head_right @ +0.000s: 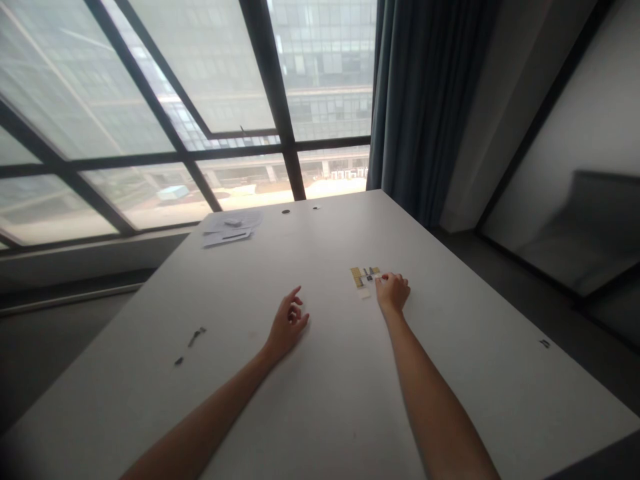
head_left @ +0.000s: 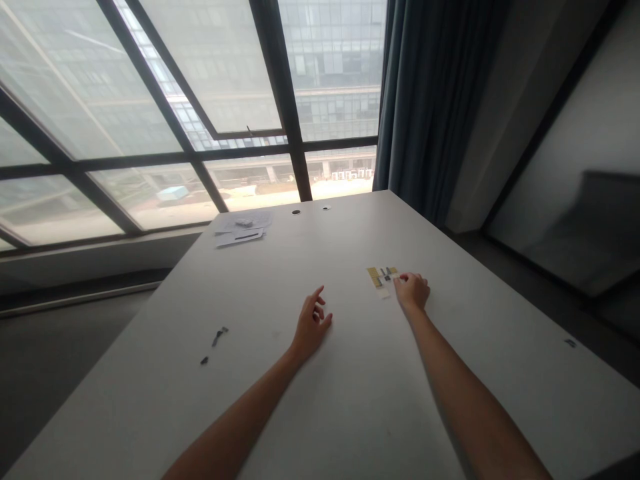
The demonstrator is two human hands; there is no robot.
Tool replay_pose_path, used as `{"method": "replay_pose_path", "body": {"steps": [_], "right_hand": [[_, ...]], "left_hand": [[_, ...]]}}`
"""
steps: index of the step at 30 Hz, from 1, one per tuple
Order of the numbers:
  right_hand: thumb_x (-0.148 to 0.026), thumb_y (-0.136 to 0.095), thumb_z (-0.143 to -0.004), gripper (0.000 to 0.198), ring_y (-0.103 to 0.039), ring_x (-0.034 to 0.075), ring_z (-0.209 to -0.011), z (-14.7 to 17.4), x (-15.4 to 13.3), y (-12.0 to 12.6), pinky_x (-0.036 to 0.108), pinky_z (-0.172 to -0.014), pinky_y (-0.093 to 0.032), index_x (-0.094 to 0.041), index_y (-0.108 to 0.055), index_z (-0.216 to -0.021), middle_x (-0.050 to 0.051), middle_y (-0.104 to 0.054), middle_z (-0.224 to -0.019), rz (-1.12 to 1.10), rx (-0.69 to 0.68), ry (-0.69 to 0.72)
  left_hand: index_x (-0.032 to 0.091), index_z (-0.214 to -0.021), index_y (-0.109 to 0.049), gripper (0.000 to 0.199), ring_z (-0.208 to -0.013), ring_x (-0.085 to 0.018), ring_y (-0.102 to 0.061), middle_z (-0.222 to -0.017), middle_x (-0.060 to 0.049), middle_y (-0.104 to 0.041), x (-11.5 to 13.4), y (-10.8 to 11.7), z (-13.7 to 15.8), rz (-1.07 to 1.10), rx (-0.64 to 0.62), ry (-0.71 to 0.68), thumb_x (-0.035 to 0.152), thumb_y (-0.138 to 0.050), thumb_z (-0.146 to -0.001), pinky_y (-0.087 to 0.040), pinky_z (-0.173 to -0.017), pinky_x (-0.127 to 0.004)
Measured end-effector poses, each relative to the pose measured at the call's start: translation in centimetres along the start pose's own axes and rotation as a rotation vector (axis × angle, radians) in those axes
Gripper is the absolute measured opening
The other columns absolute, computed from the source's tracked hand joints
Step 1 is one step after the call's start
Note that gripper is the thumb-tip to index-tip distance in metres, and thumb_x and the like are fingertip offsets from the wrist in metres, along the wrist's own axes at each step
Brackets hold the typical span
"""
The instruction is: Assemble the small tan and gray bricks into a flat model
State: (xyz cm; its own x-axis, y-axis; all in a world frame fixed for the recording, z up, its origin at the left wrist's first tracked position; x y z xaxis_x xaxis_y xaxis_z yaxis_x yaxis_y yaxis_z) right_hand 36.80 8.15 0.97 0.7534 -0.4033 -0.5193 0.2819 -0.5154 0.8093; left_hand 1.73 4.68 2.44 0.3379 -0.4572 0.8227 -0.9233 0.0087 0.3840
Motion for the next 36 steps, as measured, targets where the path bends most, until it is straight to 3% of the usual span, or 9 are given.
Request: {"method": "replay_pose_path", "body": {"steps": [23,29,36], "right_hand": [[-0.038,-0.064,-0.086,0.024,-0.056,0.030,-0.101,-0.1,-0.3,0.0,0.038,-0.082,-0.037,-0.019,-0.074,-0.097,0.014,-0.068,-0.105,0.014,-0.002,0.015],[-0.037,-0.066,-0.084,0.026,-0.055,0.030,-0.102,0.1,-0.2,-0.1,0.038,-0.085,-0.039,-0.017,-0.075,-0.097,0.015,-0.068,-0.103,-0.036,0.002,0.023],[-0.028,-0.045,-0.089,0.034,-0.057,0.026,-0.092,0.2,-0.5,2.2,0.038,-0.086,-0.043,-0.010,-0.073,-0.094,0.018,-0.067,-0.099,-0.316,0.146,0.023]], "left_hand": [[0.026,-0.143,-0.047,0.067,-0.067,-0.006,-0.051,-0.108,-0.003,-0.057,0.1,0.0,-0.2,-0.026,-0.017,-0.010,0.012,-0.060,-0.078,-0.045,-0.056,-0.018],[0.020,-0.116,-0.070,0.038,-0.070,-0.010,-0.056,-0.103,-0.006,-0.064,0.8,-0.8,-0.3,-0.070,-0.115,-0.017,0.015,-0.058,-0.080,-0.045,-0.056,-0.020],[0.019,-0.104,-0.074,0.028,-0.071,-0.011,-0.058,-0.097,-0.006,-0.066,1.0,-1.0,-0.3,-0.069,-0.129,-0.008,0.016,-0.056,-0.083,-0.045,-0.058,-0.021]]}}
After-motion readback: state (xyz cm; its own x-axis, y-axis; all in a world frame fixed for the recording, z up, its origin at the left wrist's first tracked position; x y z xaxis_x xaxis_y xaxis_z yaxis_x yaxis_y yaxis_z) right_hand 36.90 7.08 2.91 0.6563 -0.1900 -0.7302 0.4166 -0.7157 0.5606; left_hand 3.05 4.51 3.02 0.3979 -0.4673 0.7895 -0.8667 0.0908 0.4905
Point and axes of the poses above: each hand's wrist, its own z-axis away from the middle knuckle, its own y-axis out of the back of the hand, x = y × z, the point moved 8 cm from there along -z, towards the middle knuckle
